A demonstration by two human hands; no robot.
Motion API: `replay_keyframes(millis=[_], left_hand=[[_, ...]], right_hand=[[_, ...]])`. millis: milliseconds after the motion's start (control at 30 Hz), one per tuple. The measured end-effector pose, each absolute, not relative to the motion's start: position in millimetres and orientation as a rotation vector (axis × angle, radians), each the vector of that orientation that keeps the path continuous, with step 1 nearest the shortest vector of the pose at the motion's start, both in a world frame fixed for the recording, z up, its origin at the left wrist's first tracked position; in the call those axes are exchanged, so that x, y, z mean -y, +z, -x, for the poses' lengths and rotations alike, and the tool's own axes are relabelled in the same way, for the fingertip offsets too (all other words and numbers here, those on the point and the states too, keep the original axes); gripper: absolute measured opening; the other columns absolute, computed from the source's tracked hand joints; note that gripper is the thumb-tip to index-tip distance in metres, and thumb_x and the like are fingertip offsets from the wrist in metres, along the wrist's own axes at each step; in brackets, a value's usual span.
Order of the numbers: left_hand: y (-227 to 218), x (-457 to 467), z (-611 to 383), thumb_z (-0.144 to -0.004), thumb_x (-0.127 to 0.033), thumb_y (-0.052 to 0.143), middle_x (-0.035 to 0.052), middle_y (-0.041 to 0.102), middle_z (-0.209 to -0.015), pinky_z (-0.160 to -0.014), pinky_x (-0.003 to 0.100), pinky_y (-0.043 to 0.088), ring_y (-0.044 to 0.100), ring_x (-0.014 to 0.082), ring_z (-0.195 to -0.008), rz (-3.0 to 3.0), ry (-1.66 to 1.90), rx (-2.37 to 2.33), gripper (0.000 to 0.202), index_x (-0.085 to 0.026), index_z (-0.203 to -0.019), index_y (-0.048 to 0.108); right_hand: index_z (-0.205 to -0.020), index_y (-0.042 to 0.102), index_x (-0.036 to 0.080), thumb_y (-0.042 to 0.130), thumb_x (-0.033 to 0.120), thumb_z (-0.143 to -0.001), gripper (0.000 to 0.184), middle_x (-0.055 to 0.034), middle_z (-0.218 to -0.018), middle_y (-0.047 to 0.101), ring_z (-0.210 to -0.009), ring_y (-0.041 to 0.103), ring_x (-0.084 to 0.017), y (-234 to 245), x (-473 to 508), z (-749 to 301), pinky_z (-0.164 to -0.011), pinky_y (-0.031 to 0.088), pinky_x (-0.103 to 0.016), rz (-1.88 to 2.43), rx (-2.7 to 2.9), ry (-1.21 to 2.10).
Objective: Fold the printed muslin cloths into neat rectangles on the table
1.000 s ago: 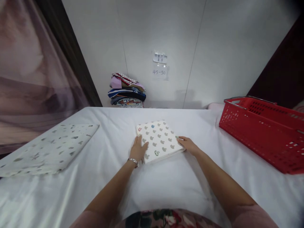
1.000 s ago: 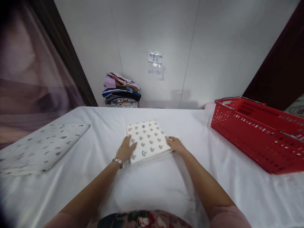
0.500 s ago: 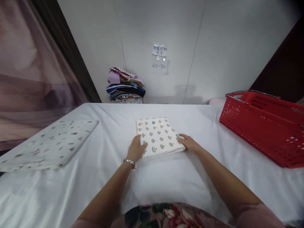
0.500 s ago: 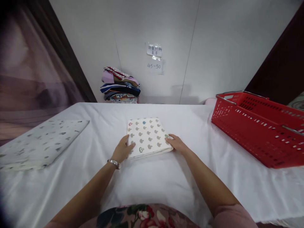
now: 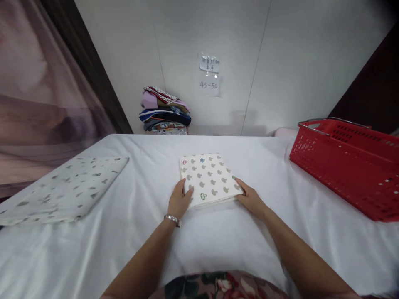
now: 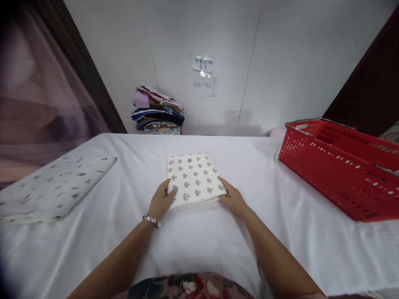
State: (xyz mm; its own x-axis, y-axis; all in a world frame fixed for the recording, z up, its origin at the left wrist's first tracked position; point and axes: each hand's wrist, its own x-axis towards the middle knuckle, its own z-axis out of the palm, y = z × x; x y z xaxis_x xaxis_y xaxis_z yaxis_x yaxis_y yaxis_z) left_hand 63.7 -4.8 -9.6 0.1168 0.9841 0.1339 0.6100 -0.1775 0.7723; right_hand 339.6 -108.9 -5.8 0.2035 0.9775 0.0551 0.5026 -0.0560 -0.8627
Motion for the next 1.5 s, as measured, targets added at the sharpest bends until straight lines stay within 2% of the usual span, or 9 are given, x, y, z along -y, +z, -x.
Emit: replay_keyframes(millis=[433,600,767,900,1033,1133,1233,1333,1500], left_hand=[[-20.0,7.4,-61.4,-0.080,-0.032,0.054,0.0094,0.047,-0.133,-0.105,0.037,0.033,0.043,0.0224,-0.123,-1.861,0.970,-1.448,0.052,-0.017,-0.129,0.044],[-8.9,13.8,-57.8,-0.077,-0.033,0.057,0.0114,0.053,-0.126,-0.093,0.033,0.041,0.054,0.0226,-0.109,-1.726,0.906,-1.467,0.060,-0.016,-0.131,0.040],[2.6,18.1,-54.3,-0.075,-0.033,0.057,0.0102,0.058,-0.118,-0.081,0.029,0.044,0.059,0.0215,-0.097,-1.759,0.766,-1.516,0.058,-0.018,-0.129,0.042],[5.6,15.0,-49.6,-0.076,-0.033,0.056,0.0061,0.066,-0.096,-0.071,0.027,0.044,0.062,0.0200,-0.085,-1.753,0.684,-1.502,0.052,-0.017,-0.124,0.045],[5.0,6.0,-43.4,-0.075,-0.031,0.058,0.0045,0.068,-0.087,-0.064,0.024,0.045,0.063,0.0162,-0.072,-1.610,0.645,-1.445,0.043,-0.016,-0.114,0.050],[2.6,-0.7,-41.4,-0.076,-0.030,0.057,0.0034,0.067,-0.076,-0.056,0.022,0.046,0.062,0.0143,-0.062,-1.454,0.616,-1.388,0.034,-0.015,-0.106,0.051],[-1.7,-4.6,-42.2,-0.076,-0.029,0.058,0.0023,0.065,-0.069,-0.049,0.021,0.045,0.060,0.0133,-0.055,-1.399,0.609,-1.369,0.025,-0.015,-0.096,0.053],[-6.1,-6.2,-43.0,-0.075,-0.030,0.058,0.0010,0.063,-0.062,-0.048,0.021,0.045,0.060,0.0130,-0.053,-1.388,0.614,-1.361,0.018,-0.015,-0.085,0.056],[-7.4,-7.2,-41.9,-0.077,-0.033,0.057,-0.0001,0.060,-0.057,-0.046,0.020,0.044,0.058,0.0117,-0.049,-1.390,0.616,-1.348,0.018,-0.015,-0.075,0.057]], right_hand=[[-0.135,0.039,0.026,0.042,0.025,-0.080,0.056,-0.0010,-0.133,0.050,-0.117,0.049,-0.020,-27.4,109.2,-347.5,-0.097,0.039,-0.034,1.864,1.665,0.336],[-0.139,0.032,0.031,0.046,0.037,-0.081,0.059,-0.0009,-0.133,0.049,-0.092,0.062,-0.019,-31.2,108.4,-348.5,-0.080,0.049,-0.032,1.941,1.707,0.328],[-0.134,0.040,0.027,0.043,0.032,-0.082,0.053,-0.0012,-0.133,0.049,-0.116,0.050,-0.021,-42.0,105.4,-352.5,-0.093,0.043,-0.034,1.919,1.703,0.243],[-0.134,0.041,0.027,0.043,0.031,-0.081,0.053,-0.0013,-0.133,0.049,-0.118,0.049,-0.022,-43.6,104.3,-356.3,-0.095,0.042,-0.035,1.900,1.708,0.248],[-0.134,0.042,0.023,0.042,0.033,-0.082,0.053,-0.0053,-0.129,0.052,-0.115,0.050,-0.023,-34.9,104.5,-357.3,-0.095,0.042,-0.037,1.946,1.776,0.229],[-0.134,0.042,0.017,0.044,0.030,-0.080,0.055,-0.0105,-0.135,0.045,-0.123,0.042,-0.027,-26.5,107.8,-348.7,-0.100,0.036,-0.043,1.966,1.879,0.058],[-0.134,0.042,0.017,0.044,0.024,-0.077,0.057,-0.0101,-0.142,0.036,-0.131,0.030,-0.028,-18.0,110.8,-325.0,-0.107,0.026,-0.047,1.803,2.001,-0.048],[-0.128,0.049,0.021,0.046,0.028,-0.081,0.048,-0.0078,-0.136,0.045,-0.128,0.035,-0.027,-7.3,105.6,-288.9,-0.107,0.026,-0.047,1.628,2.059,0.064],[-0.106,0.063,0.023,0.045,0.034,-0.085,0.031,-0.0063,-0.111,0.062,-0.106,0.054,-0.023,13.9,70.9,-230.2,-0.093,0.042,-0.038,1.502,1.982,0.328]])
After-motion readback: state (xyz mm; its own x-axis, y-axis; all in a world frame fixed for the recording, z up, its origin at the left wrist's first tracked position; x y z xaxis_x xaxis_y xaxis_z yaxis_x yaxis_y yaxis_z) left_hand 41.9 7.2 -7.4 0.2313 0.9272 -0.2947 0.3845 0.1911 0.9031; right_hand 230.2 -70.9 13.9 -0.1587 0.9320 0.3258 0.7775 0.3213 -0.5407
